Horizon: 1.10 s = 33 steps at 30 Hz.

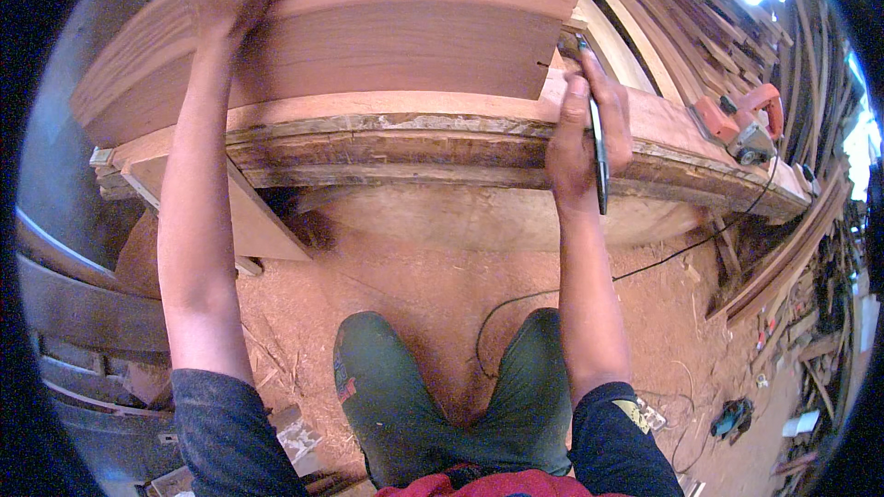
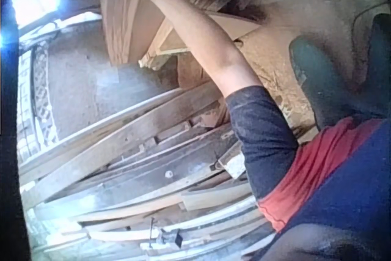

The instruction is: The person marks wood boards using a pen and smooths the surfaces of wood boards using a power planer.

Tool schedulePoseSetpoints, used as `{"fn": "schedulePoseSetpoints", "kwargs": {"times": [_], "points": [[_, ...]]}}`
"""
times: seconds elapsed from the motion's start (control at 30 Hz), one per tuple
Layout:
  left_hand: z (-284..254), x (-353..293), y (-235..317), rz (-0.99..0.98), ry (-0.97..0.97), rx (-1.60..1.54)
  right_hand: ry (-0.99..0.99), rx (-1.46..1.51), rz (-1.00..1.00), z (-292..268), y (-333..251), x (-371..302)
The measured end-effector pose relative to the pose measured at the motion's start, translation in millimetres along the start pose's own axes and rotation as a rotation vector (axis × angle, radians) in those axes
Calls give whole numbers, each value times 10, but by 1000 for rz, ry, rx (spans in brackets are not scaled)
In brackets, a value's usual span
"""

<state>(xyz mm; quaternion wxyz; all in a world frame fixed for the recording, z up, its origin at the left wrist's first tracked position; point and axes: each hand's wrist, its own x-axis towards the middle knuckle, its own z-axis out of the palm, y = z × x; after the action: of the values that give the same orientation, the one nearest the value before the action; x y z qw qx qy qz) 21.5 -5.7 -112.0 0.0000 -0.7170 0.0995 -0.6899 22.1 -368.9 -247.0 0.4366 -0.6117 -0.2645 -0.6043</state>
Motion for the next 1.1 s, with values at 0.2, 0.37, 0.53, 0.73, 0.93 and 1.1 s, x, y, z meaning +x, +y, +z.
{"fn": "schedulePoseSetpoints", "kwargs": {"times": [0.2,0.37,0.53,0.73,0.93,1.1], "points": [[-34,-46,43,6,-20,56,-4,174,-47,349,-118,232],[-67,39,148,15,19,21,-49,164,-139,636,-275,378],[-86,40,133,0,25,12,-145,139,-129,838,-524,367],[-89,24,151,-20,7,31,-215,77,-66,946,-650,354],[-50,-6,167,-24,0,27,-207,1,-63,951,-618,369],[97,-25,-197,41,-89,99,-215,-10,-60,924,-663,318]]}}
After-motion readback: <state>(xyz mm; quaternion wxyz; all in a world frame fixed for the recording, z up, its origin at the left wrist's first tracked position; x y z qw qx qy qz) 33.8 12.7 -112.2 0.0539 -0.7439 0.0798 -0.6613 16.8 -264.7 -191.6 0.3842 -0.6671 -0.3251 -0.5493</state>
